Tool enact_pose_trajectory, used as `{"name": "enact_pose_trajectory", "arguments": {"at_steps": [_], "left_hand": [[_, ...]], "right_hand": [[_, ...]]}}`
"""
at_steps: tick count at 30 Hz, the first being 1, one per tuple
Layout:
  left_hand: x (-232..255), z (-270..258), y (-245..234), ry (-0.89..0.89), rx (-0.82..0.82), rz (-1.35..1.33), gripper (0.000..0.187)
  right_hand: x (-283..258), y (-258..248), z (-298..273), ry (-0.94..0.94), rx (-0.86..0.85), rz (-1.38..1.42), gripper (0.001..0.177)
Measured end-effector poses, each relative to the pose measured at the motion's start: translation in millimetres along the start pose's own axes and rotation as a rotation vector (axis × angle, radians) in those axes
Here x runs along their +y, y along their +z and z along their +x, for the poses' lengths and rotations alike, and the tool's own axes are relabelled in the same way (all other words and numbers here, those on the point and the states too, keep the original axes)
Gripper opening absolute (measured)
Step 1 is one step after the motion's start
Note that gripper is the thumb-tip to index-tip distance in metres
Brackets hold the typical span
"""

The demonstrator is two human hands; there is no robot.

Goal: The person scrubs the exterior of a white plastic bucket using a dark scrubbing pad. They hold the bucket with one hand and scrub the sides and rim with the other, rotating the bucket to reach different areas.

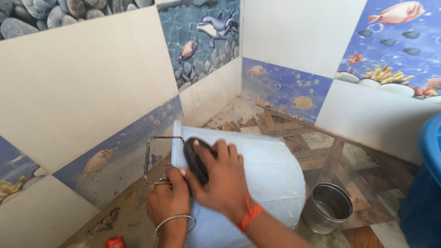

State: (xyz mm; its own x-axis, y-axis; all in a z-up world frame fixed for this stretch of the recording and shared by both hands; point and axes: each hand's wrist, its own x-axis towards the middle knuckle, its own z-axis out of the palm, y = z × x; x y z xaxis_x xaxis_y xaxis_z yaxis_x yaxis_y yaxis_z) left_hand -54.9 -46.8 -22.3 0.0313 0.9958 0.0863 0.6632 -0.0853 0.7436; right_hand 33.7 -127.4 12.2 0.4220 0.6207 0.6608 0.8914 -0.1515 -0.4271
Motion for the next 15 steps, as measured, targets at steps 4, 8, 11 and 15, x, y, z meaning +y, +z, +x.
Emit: {"name": "enact_pose_trajectory", "arguments": {"at_steps": [4, 8, 11, 15], "left_hand": [[1, 0, 0, 0.0, -0.007, -0.021, 0.07], [-2, 9, 6, -0.08, -0.053, -0.125, 0.069], [-5, 26, 12, -0.089, -0.163, -0.117, 0.075], [-10, 41, 23, -0.038, -0.166, -0.214, 0.071]], "right_hand": [[15, 20, 56, 0.072, -0.065, 0.019, 0.05], [14, 23, 64, 0.098, -0.086, 0.035, 0.048], [1, 2, 21, 0.089, -0.052, 0.072, 0.047], [-17, -12, -27, 0.031, 0.01, 0.165, 0.049]]}}
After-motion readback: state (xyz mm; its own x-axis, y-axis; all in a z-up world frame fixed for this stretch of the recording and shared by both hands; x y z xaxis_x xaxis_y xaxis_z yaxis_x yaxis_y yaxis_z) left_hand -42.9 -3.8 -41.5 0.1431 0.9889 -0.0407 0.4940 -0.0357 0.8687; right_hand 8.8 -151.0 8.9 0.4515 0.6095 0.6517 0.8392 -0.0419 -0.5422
